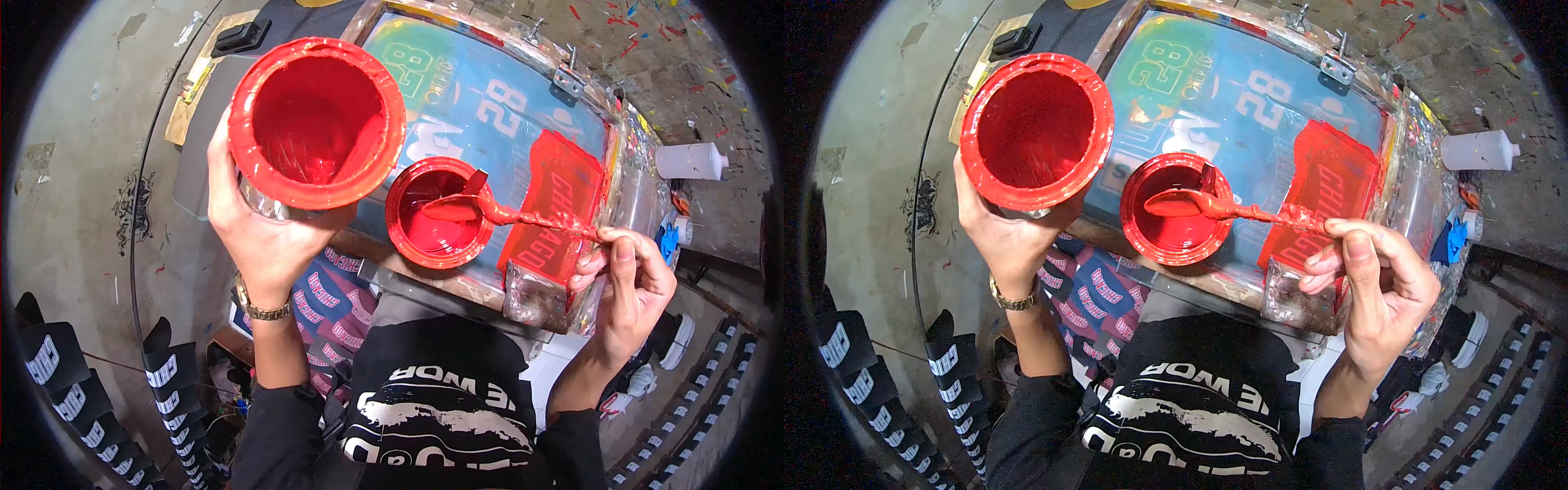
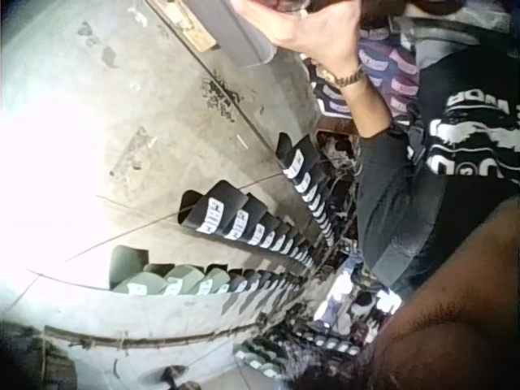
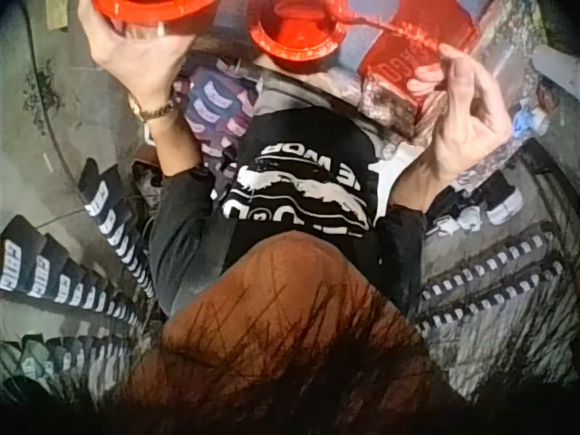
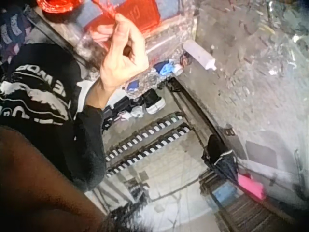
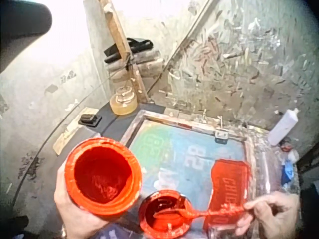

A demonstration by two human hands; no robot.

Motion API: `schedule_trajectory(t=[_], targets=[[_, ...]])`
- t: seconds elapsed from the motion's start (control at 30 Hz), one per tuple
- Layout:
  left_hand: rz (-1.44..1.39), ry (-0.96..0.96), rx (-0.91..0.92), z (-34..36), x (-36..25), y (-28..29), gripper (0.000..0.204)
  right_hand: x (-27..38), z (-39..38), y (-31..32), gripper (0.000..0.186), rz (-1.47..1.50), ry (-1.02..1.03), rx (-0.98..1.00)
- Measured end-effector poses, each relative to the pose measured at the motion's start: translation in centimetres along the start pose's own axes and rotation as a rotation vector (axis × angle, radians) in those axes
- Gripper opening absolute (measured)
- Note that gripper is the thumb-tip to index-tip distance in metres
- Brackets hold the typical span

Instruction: The person mixes red ink in a container using a small spatula and transfers some ink between two containers on a work table.

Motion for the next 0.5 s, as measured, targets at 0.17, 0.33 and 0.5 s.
schedule_trajectory(t=[0.17, 0.33, 0.5], targets=[[-0.031, 0.011, 0.004, 0.14, -0.12, -0.09, 0.098, 0.19, 0.12, 0.01, 0.022, 0.011, 0.021, 0.001], [0.011, -0.009, 0.009, 0.01, -0.11, 0.15, 0.098, 0.66, 0.16, -0.11, 0.021, -0.028, 0.026, 0.009], [0.0, -0.011, 0.02, -0.01, -0.08, 0.31, 0.099, 0.64, 0.28, -0.08, 0.021, -0.015, 0.043, 0.02]])
Point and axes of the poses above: each hand's wrist, its own z-axis towards the middle knuckle, its own y-axis out of the back of the hand, x = y × z, the point moved 4 cm from there along z, towards the middle knuckle, and after that the axes turned 6 degrees about -x, right-handed, at the moved point
